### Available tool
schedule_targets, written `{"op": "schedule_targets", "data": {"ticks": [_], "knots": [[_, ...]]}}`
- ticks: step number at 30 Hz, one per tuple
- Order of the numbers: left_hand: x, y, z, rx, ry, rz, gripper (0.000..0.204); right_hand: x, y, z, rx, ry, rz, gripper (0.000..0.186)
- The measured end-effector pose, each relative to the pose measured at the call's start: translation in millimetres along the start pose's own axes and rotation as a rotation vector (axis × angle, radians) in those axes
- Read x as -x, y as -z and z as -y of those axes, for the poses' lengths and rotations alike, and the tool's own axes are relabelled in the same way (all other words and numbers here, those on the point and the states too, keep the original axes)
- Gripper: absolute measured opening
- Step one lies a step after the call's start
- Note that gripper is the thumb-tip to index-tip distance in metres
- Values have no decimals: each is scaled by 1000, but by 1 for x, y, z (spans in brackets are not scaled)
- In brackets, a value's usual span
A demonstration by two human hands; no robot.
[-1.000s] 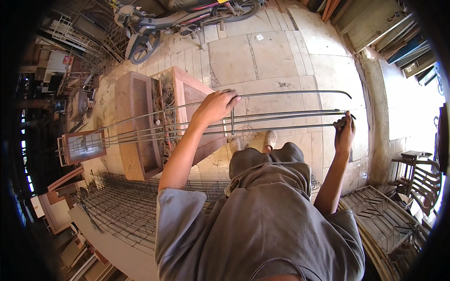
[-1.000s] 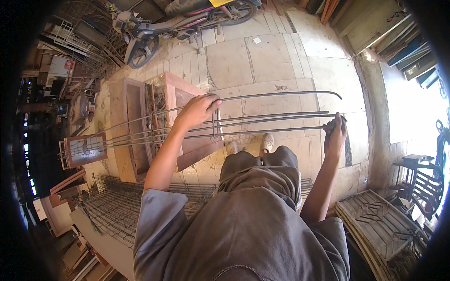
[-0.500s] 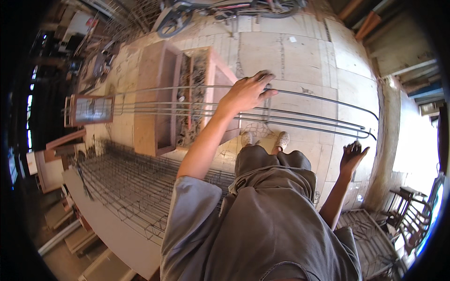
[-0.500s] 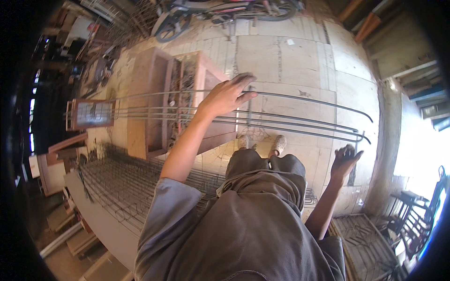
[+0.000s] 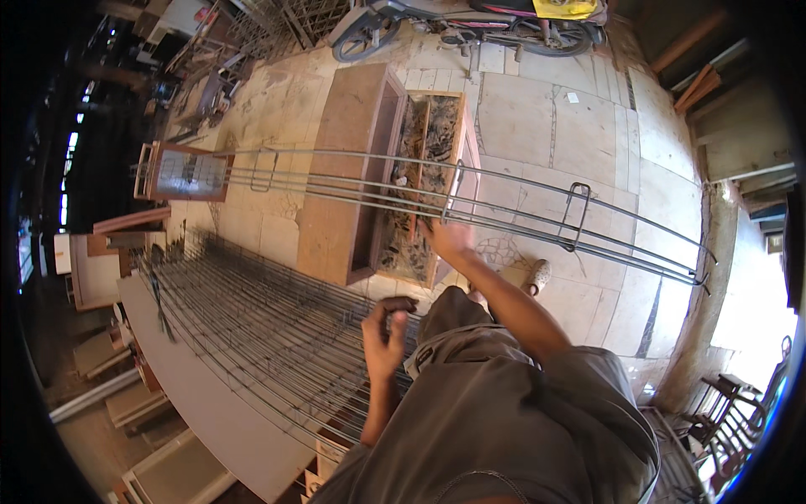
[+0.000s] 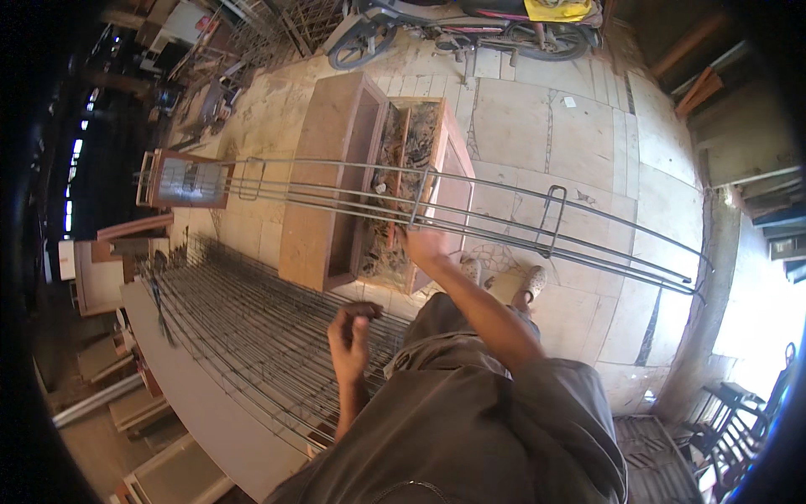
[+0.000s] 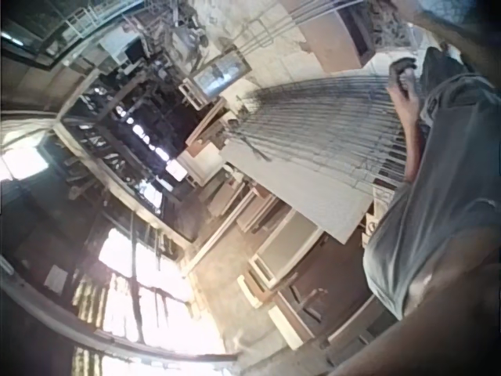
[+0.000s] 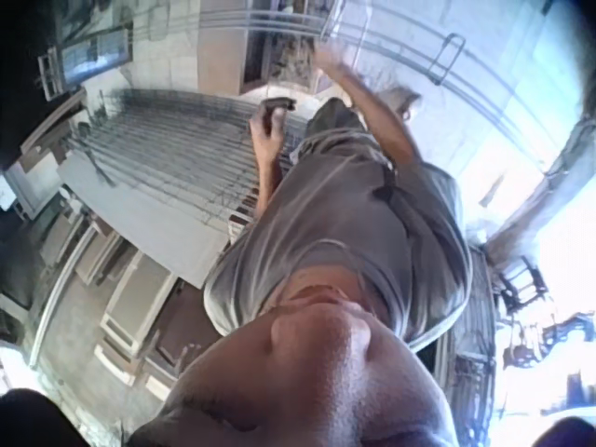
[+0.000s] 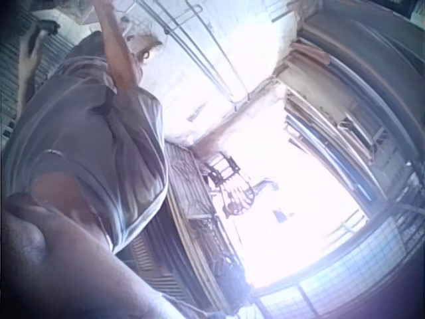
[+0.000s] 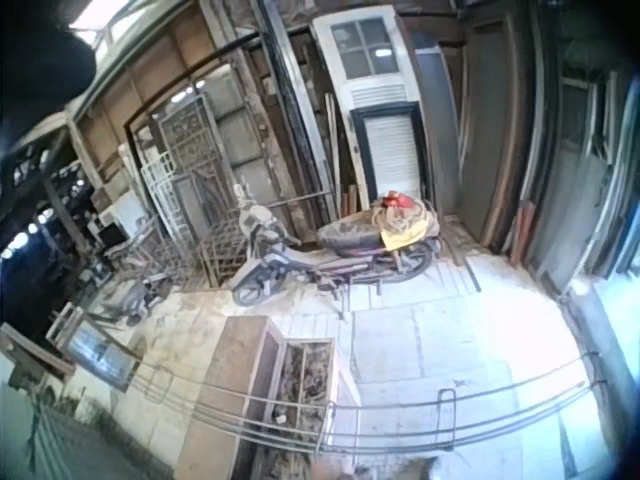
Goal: The person positions and secures metal rods into a rectangular cage structure by hand, using a small length of wire to tie the intersections together.
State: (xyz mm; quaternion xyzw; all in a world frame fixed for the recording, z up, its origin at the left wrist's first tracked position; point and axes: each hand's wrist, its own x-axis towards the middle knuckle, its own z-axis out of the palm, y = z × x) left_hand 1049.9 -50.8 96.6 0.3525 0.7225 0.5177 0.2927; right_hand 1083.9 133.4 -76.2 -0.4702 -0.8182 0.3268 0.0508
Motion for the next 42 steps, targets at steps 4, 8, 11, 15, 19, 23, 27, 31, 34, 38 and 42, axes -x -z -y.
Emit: {"op": "schedule_targets", "data": {"ticks": [4,8,11,15,19,23,27,31,34,38,42], "knots": [[-10,17,2,-111,20,184,27,-85,-131,-17,52,170,-358,39],[-34,18,7,-135,-27,284,25,-64,-48,-8,-32,82,-150,35],[-58,16,12,-112,-115,330,21,27,21,-33,-128,-3,-7,32],[-101,-20,4,-162,-256,478,12,196,54,-97,-86,-254,151,30],[-120,-91,-20,-208,-587,687,24,327,87,-132,-47,-443,-33,17],[-121,-171,-26,-322,-712,823,32,393,56,-155,-559,-760,-482,12],[-135,-221,-42,-299,-936,649,40,393,39,-175,-1089,-875,-917,12],[-158,-260,-47,-659,-929,670,47,360,72,-199,-1438,-728,-1359,28],[-168,-270,-41,-815,-792,739,46,339,122,-215,-1561,-528,-1449,28],[-175,-270,-20,-738,-728,719,36,307,183,-224,-1391,-501,-1299,20],[-160,-274,-36,-668,-593,709,31,264,196,-213,-1487,-404,-1158,18]]}}
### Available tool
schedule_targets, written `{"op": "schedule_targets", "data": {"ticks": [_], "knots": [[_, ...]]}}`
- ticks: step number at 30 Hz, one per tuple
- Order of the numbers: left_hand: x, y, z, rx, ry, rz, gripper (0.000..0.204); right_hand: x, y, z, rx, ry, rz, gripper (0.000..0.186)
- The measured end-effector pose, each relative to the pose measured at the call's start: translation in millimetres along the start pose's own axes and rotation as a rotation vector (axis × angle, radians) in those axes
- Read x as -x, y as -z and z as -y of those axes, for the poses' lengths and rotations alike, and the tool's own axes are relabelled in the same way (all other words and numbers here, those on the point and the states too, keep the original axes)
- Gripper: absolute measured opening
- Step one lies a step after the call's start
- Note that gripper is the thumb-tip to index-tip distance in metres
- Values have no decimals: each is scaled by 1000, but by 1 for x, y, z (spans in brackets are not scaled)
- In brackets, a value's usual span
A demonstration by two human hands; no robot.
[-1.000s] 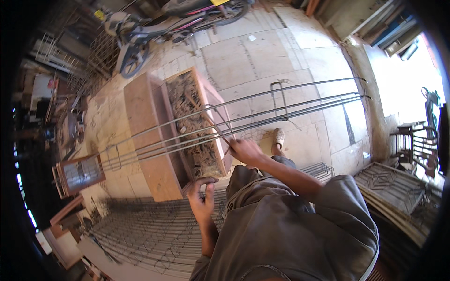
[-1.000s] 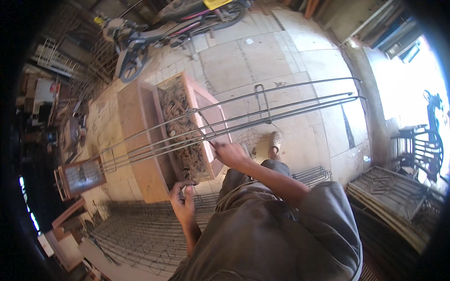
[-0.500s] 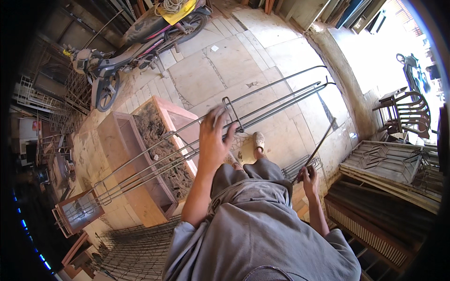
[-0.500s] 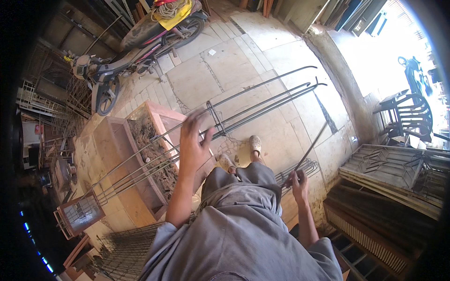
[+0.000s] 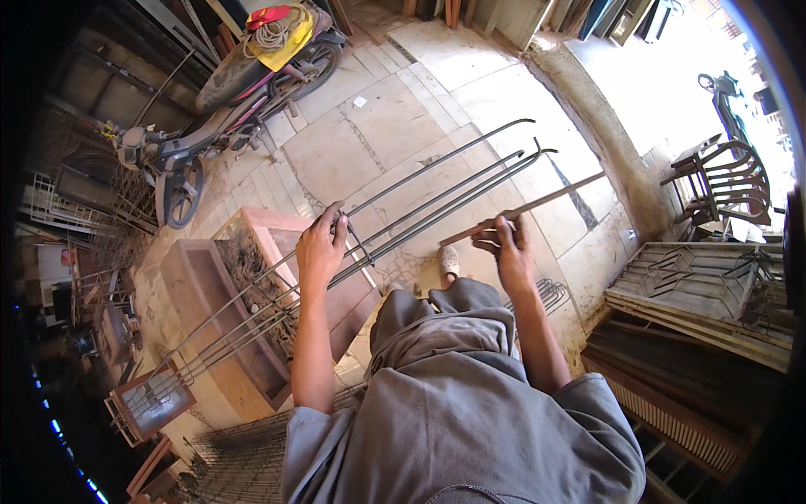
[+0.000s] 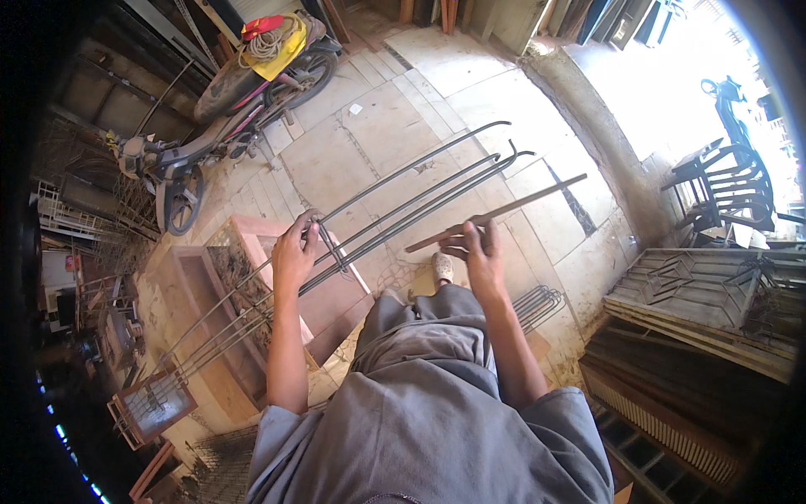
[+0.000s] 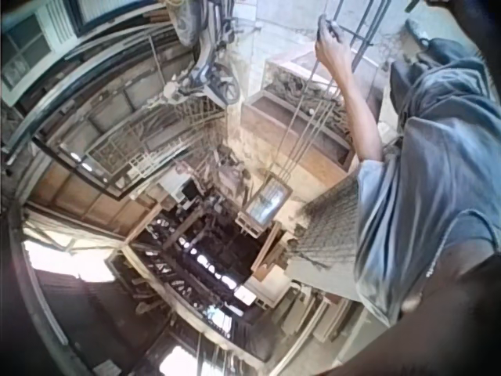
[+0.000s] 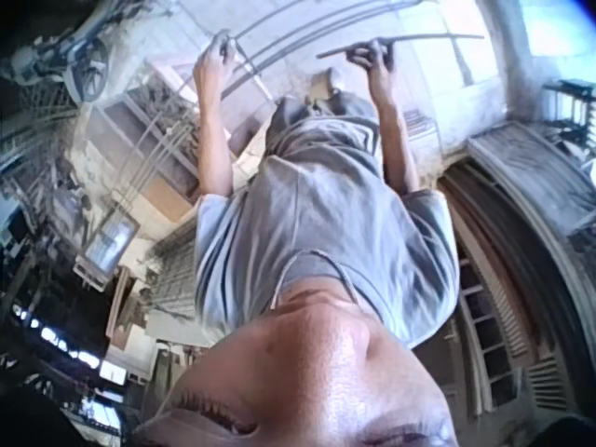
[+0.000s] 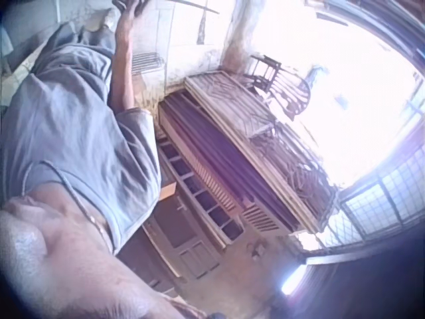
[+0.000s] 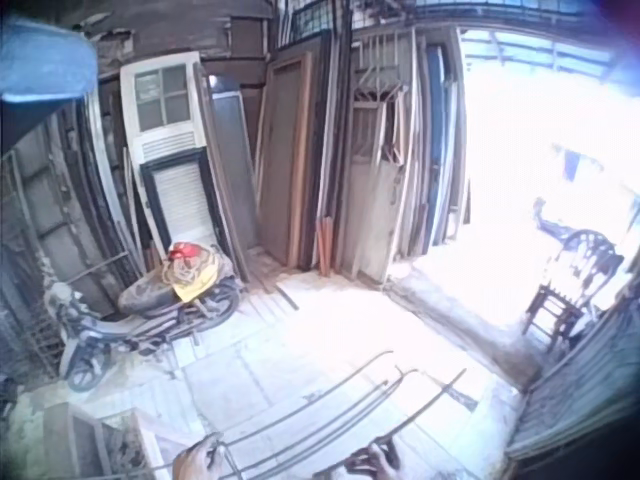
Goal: The person positions and secures metal rods into a rectangular cage structure by hand, using a small length of wire to tie the intersections together.
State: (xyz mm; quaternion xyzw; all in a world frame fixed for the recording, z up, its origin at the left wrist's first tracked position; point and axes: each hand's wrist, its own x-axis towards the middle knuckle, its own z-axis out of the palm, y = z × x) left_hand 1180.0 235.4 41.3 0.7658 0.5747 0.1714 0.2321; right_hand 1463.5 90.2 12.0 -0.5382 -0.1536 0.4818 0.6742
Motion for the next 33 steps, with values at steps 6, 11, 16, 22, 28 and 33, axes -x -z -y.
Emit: {"op": "schedule_targets", "data": {"ticks": [6,11,16,22,28,33], "knots": [[1,-11,7,-72,20,-53,29,-19,-21,-16,47,-79,128,22],[4,-12,-5,-74,20,-136,27,-7,-43,-36,12,-201,268,29],[7,-11,-4,6,21,-169,26,6,-61,-47,-13,-244,267,31],[0,-15,3,105,-37,-198,23,7,-63,-54,-41,-202,231,26],[-2,-13,-2,60,12,-123,24,7,-65,-56,-14,-153,220,26],[-3,-16,11,-28,-90,-148,27,3,-61,-59,3,-129,251,27]]}}
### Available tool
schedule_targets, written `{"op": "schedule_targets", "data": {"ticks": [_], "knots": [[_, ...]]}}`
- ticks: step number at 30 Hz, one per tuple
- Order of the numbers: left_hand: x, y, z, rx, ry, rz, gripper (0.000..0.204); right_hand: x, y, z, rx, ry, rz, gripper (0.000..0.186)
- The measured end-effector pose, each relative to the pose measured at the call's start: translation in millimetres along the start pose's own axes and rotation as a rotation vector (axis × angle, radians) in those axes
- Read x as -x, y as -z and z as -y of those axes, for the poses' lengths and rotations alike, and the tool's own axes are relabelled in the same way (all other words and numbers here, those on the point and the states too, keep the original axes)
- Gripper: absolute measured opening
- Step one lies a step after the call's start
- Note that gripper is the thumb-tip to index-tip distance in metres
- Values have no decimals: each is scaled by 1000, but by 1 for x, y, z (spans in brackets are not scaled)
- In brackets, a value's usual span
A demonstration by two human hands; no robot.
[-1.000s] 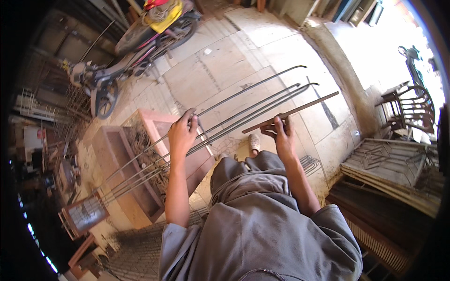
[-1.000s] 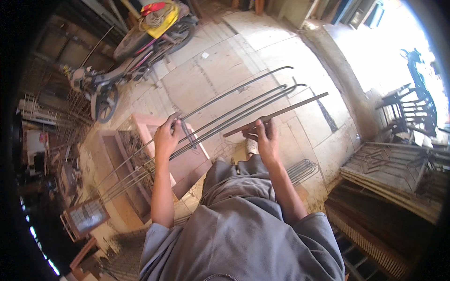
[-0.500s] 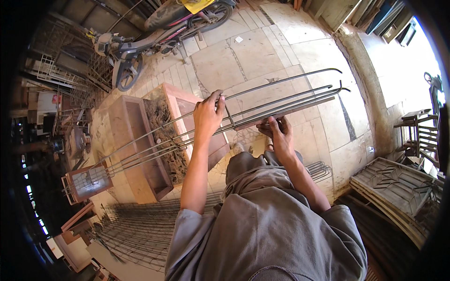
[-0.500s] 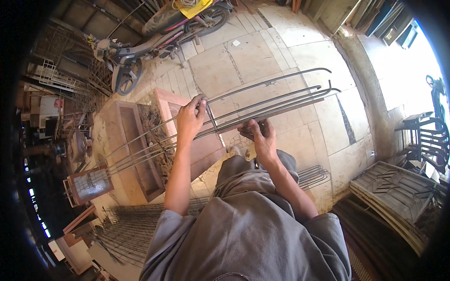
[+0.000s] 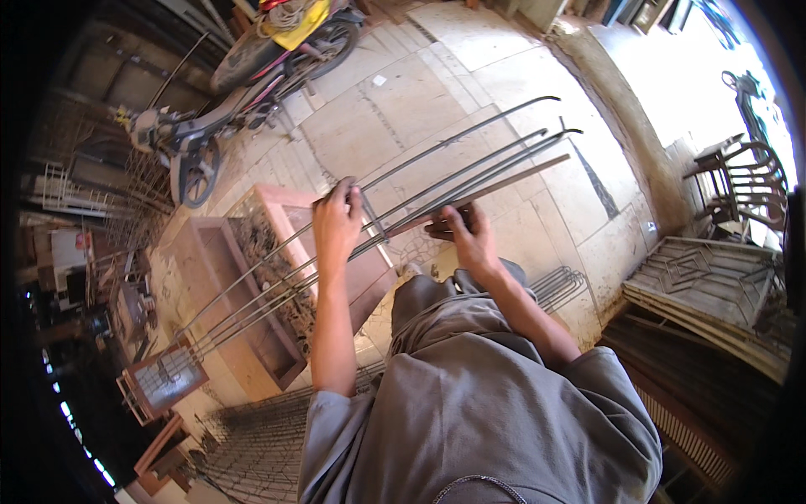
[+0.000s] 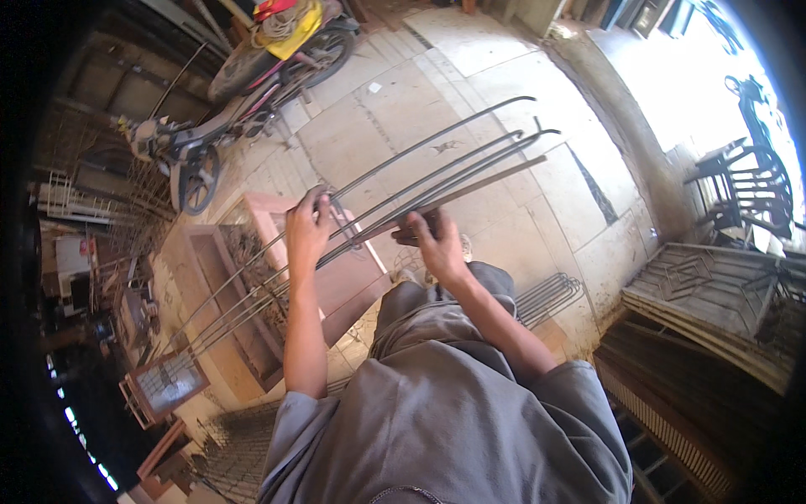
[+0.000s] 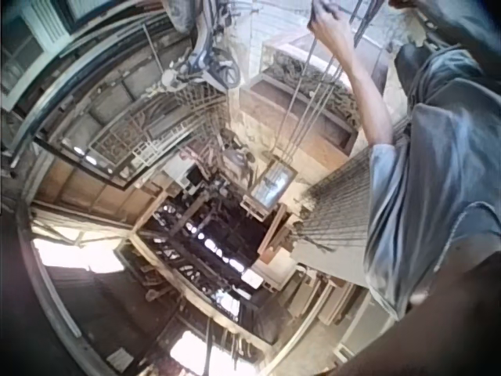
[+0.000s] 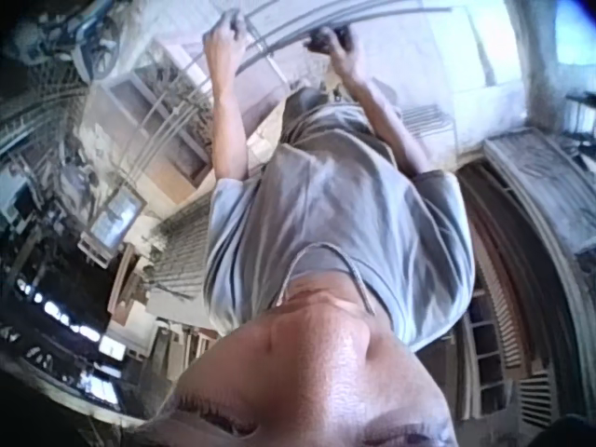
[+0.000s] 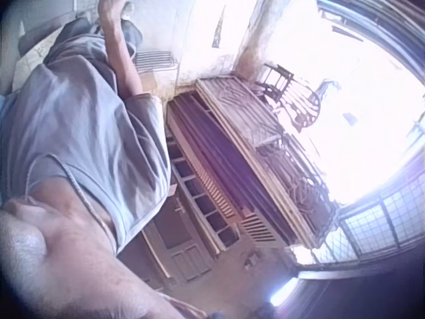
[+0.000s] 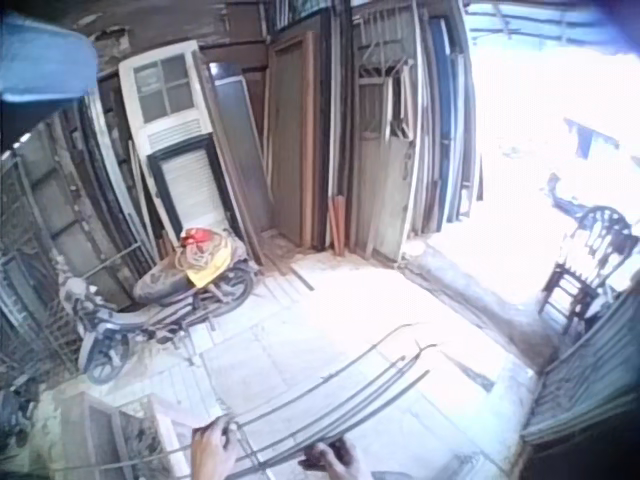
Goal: The person positions and secures metal rods into a rectangular cage structure by hand, using a small length of wire to tie the intersections together.
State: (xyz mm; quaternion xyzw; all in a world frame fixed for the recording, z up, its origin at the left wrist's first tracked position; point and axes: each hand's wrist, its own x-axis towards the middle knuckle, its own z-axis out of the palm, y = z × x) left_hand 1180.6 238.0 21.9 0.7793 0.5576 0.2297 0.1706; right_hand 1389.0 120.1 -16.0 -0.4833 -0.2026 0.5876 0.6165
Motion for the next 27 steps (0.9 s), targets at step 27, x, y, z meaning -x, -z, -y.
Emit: {"op": "schedule_targets", "data": {"ticks": [27], "knots": [[88,-13,-30,-18,-150,-189,24,-14,11,35,594,-92,35,35]]}}
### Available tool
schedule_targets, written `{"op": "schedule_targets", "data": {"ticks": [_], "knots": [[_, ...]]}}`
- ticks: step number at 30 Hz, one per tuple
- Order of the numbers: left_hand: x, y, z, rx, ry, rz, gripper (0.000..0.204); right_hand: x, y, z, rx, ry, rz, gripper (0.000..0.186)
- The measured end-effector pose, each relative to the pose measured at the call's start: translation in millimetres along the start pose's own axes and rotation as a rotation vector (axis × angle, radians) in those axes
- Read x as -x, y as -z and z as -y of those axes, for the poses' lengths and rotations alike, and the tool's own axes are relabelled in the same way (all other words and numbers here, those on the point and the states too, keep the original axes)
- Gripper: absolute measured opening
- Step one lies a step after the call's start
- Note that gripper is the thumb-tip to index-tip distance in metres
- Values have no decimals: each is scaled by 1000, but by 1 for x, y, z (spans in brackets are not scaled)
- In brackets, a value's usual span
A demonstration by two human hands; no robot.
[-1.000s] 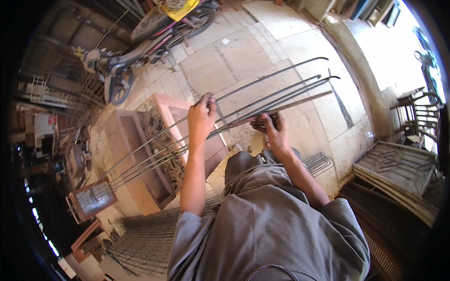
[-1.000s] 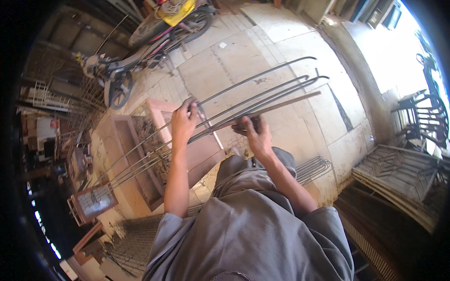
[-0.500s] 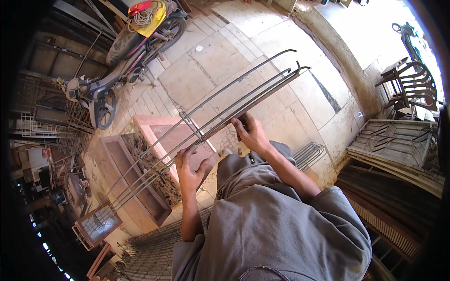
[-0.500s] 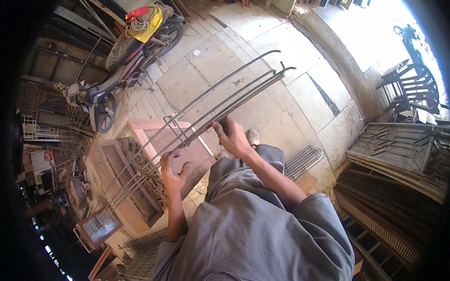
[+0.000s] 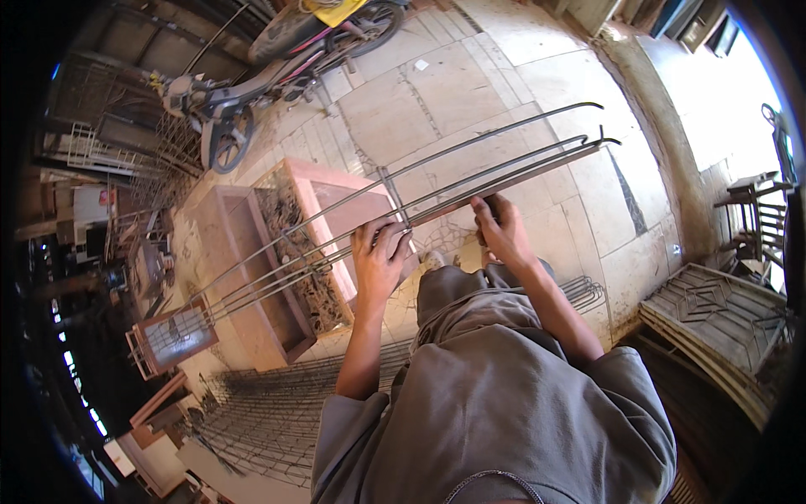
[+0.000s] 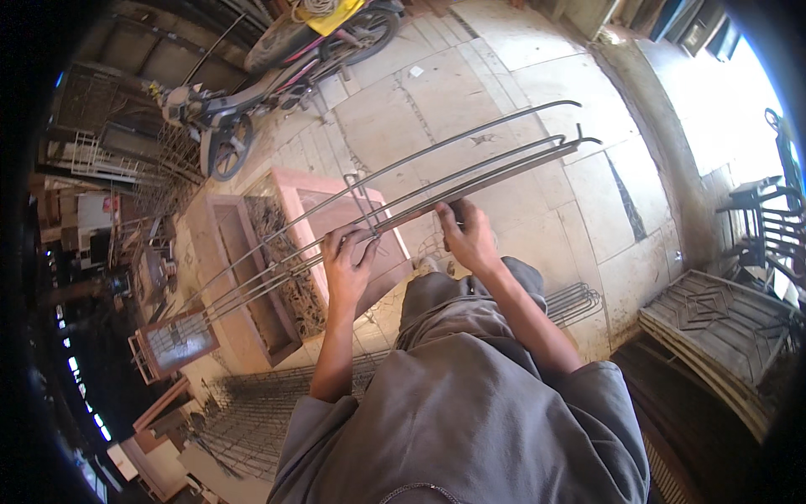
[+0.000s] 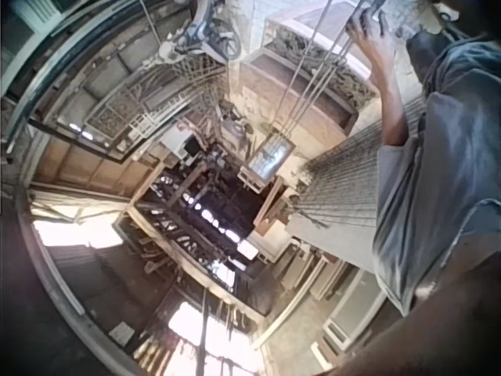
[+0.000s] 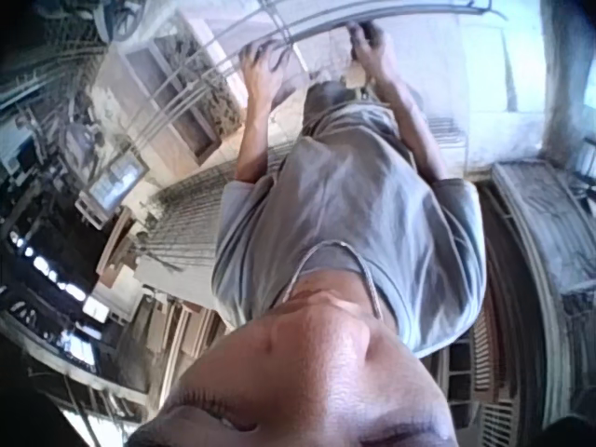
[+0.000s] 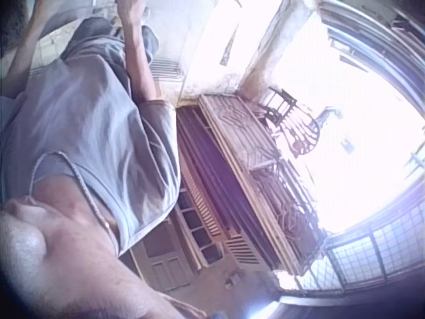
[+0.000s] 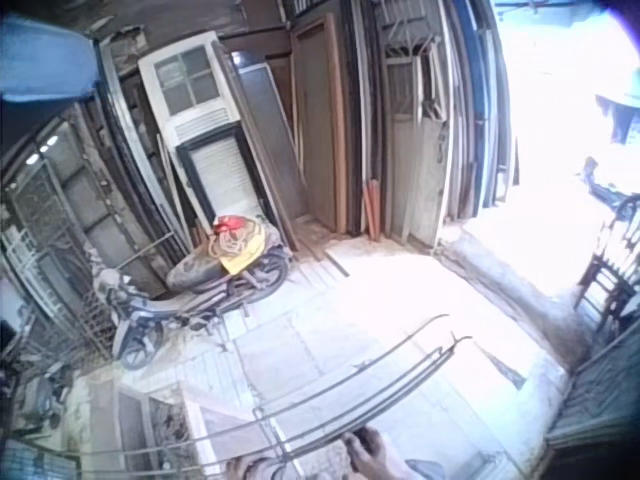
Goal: The person positions and secures metal rods into a rectangular cage structure by hand, using a small length of wire to tie the intersections together.
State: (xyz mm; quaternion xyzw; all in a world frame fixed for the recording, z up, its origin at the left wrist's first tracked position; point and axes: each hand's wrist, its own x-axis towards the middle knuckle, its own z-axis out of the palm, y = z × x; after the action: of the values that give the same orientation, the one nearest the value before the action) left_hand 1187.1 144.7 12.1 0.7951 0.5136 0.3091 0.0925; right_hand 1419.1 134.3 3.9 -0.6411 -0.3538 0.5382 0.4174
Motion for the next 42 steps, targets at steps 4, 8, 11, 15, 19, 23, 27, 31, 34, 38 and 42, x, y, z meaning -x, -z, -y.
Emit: {"op": "schedule_targets", "data": {"ticks": [4,8,11,15,19,23,27,31,34,38,42], "knots": [[2,0,2,-4,18,-6,23,-3,3,1,-58,-89,86,39],[4,-2,0,-2,41,-31,24,3,5,18,-130,-143,165,40],[6,-6,1,14,40,-64,25,-1,6,10,-212,-99,219,40],[7,-10,0,37,58,-90,23,-1,10,11,-223,-117,236,38],[10,-15,4,49,52,-110,21,-3,9,4,-252,-106,261,36],[12,-14,5,72,56,-140,19,-7,11,9,-249,-145,251,38],[9,-13,1,76,85,-129,17,-8,11,13,-271,-142,246,39],[10,-13,3,96,105,-103,15,-10,12,9,-260,-143,253,39],[7,-7,2,104,91,-69,14,-9,13,10,-266,-123,271,37],[8,-8,4,126,88,-71,13,-10,13,6,-249,-93,281,36],[4,-8,0,155,128,-89,13,-11,12,2,-274,-56,292,36]]}}
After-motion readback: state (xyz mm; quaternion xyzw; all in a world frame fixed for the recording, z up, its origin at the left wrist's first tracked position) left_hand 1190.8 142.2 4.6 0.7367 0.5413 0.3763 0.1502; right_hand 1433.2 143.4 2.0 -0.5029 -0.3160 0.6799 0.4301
